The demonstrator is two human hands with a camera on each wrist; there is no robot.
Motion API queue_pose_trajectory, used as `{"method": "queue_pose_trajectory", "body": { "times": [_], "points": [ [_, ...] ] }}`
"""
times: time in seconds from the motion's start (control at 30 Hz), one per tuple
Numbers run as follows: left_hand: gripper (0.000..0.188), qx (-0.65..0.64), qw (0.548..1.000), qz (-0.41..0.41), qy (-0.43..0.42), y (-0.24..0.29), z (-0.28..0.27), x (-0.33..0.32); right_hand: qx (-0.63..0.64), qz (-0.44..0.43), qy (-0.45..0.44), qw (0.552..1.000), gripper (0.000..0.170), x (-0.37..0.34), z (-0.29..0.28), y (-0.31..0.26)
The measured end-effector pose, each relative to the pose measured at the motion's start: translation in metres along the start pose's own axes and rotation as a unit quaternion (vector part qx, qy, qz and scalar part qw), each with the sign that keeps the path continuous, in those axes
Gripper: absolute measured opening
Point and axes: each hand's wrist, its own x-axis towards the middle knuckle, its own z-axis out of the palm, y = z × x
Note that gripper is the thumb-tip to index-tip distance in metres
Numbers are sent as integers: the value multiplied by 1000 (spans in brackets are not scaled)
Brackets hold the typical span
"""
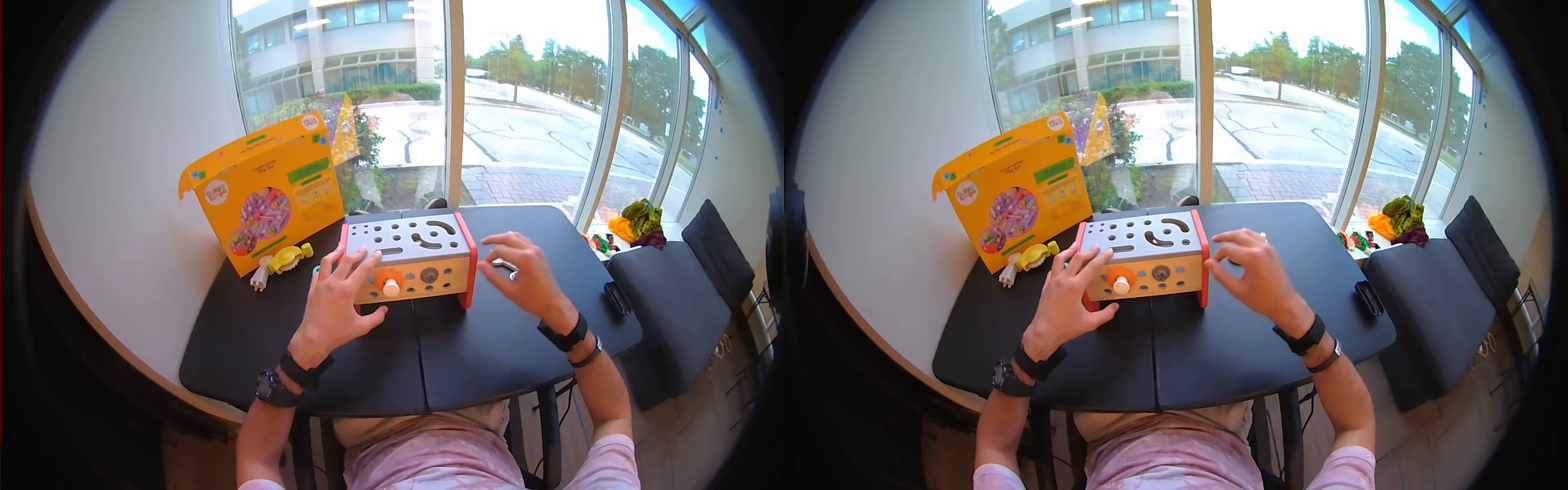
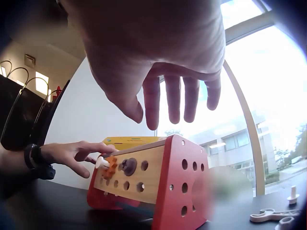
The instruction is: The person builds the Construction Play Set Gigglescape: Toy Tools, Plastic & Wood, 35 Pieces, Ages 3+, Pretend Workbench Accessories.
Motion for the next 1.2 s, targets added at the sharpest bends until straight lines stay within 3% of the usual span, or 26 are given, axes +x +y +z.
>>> {"method": "queue_pose_trajectory", "body": {
  "times": [0.13,0.23,0.37,0.47,0.6,0.73,0.83,0.9,1.2],
  "points": [
    [92,-2,1000,1,-11,0,-2,0,4,105,-1,994,15,2,-31,39],
    [91,-10,1000,10,-24,-6,-3,-1,-37,128,-34,991,15,-14,-27,103],
    [82,-106,994,25,-2,-17,-13,2,-44,195,-123,972,23,-36,-16,150],
    [72,-137,987,1,81,-31,-24,4,-58,221,-170,959,29,-49,-11,155],
    [62,-162,974,-99,123,-67,-40,2,-54,221,-217,949,27,-62,-1,176],
    [54,-76,976,-145,141,-120,-39,-3,-69,228,-218,946,24,-67,5,183],
    [46,-87,966,-228,80,-151,-24,-11,-69,220,-192,954,23,-68,4,175],
    [43,-75,969,-231,34,-173,-4,-20,-69,214,-186,956,23,-70,5,175],
    [42,-28,962,-249,-108,-181,27,-22,-86,235,-204,946,21,-70,3,176]
  ]
}}
